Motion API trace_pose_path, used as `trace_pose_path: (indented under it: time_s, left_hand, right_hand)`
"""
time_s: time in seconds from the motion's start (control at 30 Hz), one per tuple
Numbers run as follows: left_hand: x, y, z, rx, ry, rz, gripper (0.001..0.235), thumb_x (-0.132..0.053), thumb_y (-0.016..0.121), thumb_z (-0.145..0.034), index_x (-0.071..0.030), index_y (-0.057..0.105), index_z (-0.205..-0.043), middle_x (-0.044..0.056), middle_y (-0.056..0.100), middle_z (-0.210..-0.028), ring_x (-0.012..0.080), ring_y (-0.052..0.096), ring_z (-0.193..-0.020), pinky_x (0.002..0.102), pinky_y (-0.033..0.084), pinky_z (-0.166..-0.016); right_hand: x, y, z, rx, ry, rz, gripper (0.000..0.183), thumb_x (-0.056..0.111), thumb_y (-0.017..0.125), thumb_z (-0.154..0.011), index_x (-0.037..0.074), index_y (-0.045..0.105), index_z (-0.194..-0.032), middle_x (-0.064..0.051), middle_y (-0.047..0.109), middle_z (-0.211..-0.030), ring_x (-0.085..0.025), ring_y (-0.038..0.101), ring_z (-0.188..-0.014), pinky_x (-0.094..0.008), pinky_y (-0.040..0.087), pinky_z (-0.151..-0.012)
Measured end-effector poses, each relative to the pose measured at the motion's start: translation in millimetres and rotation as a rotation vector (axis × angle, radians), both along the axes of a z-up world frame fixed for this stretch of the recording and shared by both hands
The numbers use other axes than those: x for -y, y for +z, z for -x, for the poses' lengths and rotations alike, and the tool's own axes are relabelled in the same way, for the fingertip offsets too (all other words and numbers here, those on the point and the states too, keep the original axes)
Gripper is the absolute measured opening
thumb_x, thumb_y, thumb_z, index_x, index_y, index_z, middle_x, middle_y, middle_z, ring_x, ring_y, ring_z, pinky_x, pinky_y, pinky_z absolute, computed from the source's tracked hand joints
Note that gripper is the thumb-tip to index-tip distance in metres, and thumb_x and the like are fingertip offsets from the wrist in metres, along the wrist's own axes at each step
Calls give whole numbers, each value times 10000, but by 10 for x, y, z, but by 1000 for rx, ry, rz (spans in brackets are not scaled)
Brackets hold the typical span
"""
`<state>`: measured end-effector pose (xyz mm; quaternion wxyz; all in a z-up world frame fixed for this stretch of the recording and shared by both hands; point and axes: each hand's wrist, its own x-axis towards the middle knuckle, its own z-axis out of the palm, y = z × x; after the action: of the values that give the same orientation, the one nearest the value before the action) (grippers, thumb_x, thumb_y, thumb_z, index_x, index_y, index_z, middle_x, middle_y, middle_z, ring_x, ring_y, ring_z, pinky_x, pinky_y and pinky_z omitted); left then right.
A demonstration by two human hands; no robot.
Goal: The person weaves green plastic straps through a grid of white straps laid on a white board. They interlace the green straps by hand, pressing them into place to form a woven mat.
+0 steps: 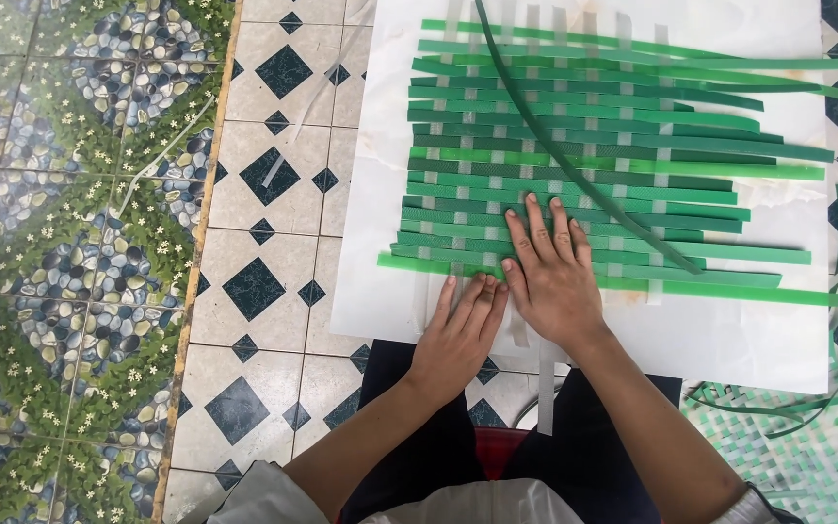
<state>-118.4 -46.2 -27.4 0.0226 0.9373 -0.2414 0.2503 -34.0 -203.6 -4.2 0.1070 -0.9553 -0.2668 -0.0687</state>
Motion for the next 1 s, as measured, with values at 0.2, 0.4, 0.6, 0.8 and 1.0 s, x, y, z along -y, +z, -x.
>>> trace_pose_path:
  time_s: [0.2, 0.4, 0.6, 0.8, 1.0]
  left_hand:
    - [-7, -25, -49, 94, -27, -4, 365, -45, 414, -975, -29, 581, -1299, 149, 585, -1151, 298, 542, -1238, 523, 417, -1101]
    - [-28, 71, -49, 141, -42, 17, 324, -19, 426, -970, -21, 616, -1233, 139, 590, -1060, 277, 582, -1159, 484, 450, -1078]
    - [10, 16, -42, 203, -22, 29, 280, -28, 445, -964, -47, 646, -1156, 111, 576, -978, 253, 598, -1109, 464, 488, -1056]
    - [42, -22, -37, 246, 8, 33, 273, -20, 431, -952, -42, 647, -1118, 99, 554, -934, 240, 606, -1079, 452, 501, -1044]
    - [39, 10, -44, 265, 11, 45, 262, -25, 434, -954, -54, 656, -1090, 86, 554, -910, 223, 616, -1047, 444, 514, -1035]
  right_hand:
    - [-4, -29, 34, -3, -14, 1, 546, 338, 324, -1040, 150, 295, -1551, -130, 175, -1634, -376, 109, -1488, -511, 135, -1136]
    - [-8, -29, 50, 6, -25, 12, 539, 337, 326, -1045, 155, 302, -1552, -123, 184, -1633, -371, 120, -1487, -501, 148, -1135]
    - [-7, -28, 86, -3, -32, 15, 531, 335, 323, -1054, 155, 305, -1553, -130, 196, -1628, -376, 129, -1482, -510, 156, -1135]
    - [-14, -24, 112, -15, -38, 0, 533, 332, 324, -1056, 148, 302, -1556, -134, 188, -1629, -384, 128, -1478, -520, 156, -1134]
    - [-2, -45, 105, -14, -42, -4, 532, 338, 333, -1057, 156, 305, -1556, -122, 182, -1632, -370, 120, -1481, -514, 148, -1141]
